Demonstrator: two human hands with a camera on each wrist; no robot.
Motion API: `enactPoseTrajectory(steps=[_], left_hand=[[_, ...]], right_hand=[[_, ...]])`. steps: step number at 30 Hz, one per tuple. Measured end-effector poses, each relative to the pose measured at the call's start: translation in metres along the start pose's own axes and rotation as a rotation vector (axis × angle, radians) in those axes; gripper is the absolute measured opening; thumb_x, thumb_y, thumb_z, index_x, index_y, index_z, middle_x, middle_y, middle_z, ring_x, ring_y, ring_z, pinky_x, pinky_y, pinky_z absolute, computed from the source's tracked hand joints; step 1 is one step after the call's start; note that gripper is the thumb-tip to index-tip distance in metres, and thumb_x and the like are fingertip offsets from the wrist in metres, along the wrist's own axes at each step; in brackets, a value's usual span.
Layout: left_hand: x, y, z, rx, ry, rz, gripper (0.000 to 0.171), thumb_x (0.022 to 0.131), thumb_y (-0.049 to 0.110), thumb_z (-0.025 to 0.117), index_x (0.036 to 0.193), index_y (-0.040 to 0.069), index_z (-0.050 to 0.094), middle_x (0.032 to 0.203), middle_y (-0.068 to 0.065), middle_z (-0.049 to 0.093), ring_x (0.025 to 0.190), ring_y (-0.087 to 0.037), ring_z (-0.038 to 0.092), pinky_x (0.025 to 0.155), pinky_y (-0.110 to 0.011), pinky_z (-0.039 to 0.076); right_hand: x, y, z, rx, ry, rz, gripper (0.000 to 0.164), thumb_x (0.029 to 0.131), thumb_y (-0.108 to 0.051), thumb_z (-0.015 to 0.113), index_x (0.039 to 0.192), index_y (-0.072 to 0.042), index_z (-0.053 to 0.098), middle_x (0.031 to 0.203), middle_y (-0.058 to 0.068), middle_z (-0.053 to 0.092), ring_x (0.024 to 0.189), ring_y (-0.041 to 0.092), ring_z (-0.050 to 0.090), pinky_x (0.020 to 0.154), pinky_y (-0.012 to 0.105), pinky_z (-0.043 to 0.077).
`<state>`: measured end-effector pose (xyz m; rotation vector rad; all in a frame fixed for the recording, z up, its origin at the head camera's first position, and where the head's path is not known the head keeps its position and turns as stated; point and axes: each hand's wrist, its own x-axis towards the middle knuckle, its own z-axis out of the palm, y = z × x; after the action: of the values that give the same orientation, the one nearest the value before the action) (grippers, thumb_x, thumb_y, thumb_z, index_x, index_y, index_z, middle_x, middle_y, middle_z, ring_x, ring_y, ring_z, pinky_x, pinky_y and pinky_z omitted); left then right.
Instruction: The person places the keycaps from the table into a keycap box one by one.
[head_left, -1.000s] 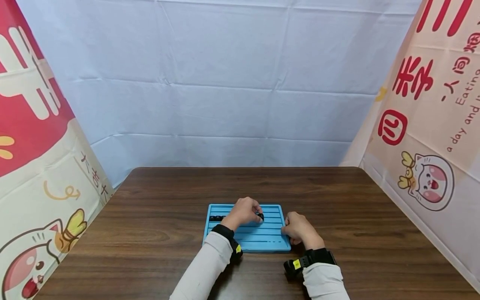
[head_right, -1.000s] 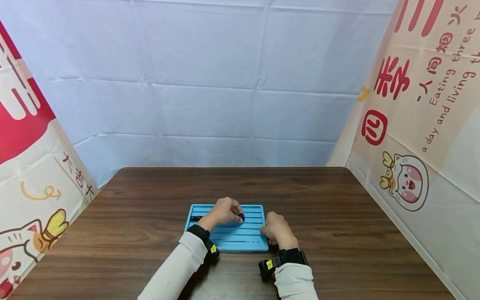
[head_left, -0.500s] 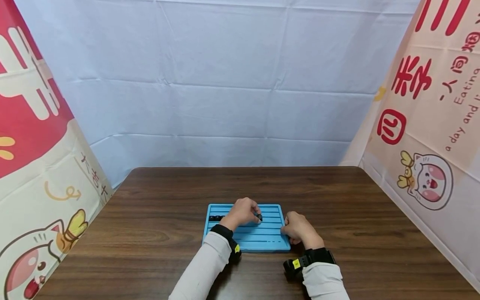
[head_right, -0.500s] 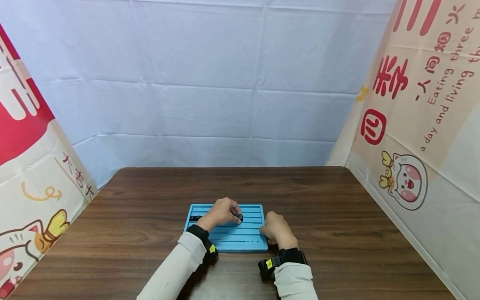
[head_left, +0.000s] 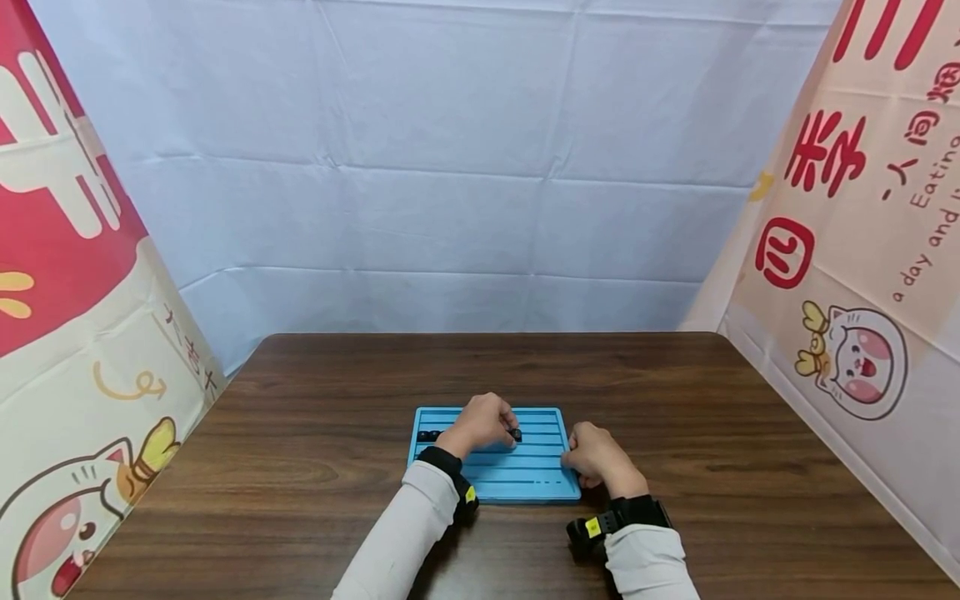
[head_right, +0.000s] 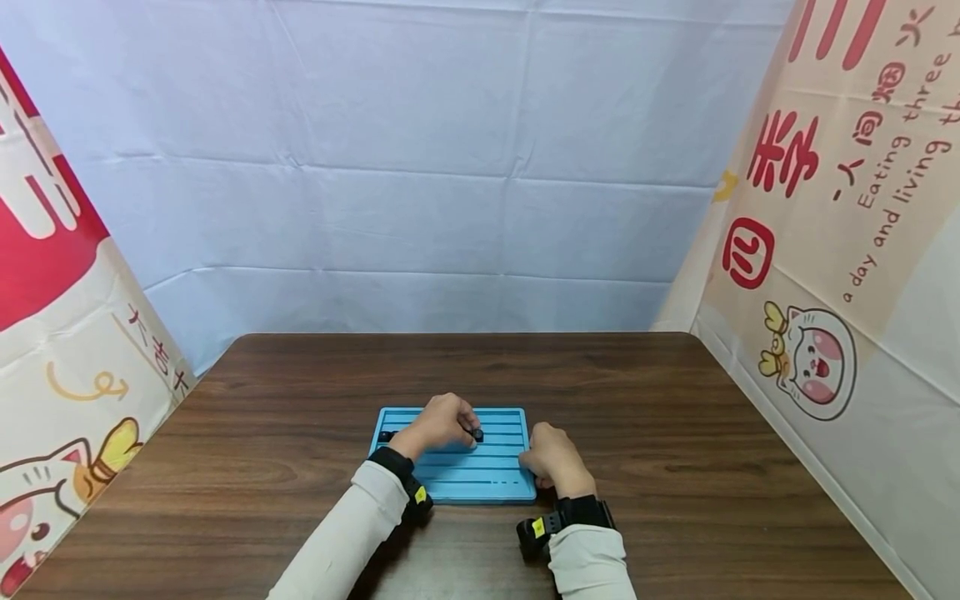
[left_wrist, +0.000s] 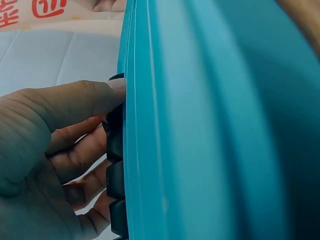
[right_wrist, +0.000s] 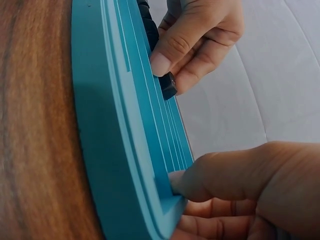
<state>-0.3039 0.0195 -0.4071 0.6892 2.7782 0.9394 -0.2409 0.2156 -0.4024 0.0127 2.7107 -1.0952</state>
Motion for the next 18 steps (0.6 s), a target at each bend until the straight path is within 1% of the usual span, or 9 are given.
enactPoseTrajectory(steps=[3,12,18], left_hand=[[-0.0002,-0.0011,-0.0014,0.001,-0.010,0.003,0.018,0.070,0.007,0.082,0.084,0.013,0.072,0.075,0.008,0.059,0.073,-0.008,0.054,0.066,-0.026,0.046],[-0.0025,0.0011,-0.0062,-0.010,-0.031,0.011,0.019,0.070,0.005,0.081,0.086,0.011,0.073,0.076,0.007,0.061,0.074,-0.009,0.055,0.066,-0.025,0.047],[-0.0042,0.0010,-0.0081,-0.008,-0.029,-0.005,0.022,0.071,0.006,0.080,0.091,0.012,0.073,0.078,0.007,0.060,0.076,-0.009,0.054,0.067,-0.026,0.046]], right_hand=[[-0.0001,-0.0001,0.0007,0.005,-0.001,-0.003,0.018,0.084,0.002,0.059,0.075,-0.001,0.044,0.062,0.012,0.046,0.046,0.021,0.051,0.042,0.030,0.045],[0.0002,-0.0005,-0.0005,0.003,-0.003,-0.004,0.019,0.085,0.002,0.060,0.075,-0.001,0.044,0.063,0.013,0.046,0.046,0.021,0.051,0.043,0.030,0.045],[-0.0004,-0.0006,-0.0011,0.003,-0.007,-0.002,0.018,0.085,0.001,0.060,0.076,-0.001,0.044,0.065,0.013,0.047,0.046,0.021,0.051,0.043,0.031,0.046]])
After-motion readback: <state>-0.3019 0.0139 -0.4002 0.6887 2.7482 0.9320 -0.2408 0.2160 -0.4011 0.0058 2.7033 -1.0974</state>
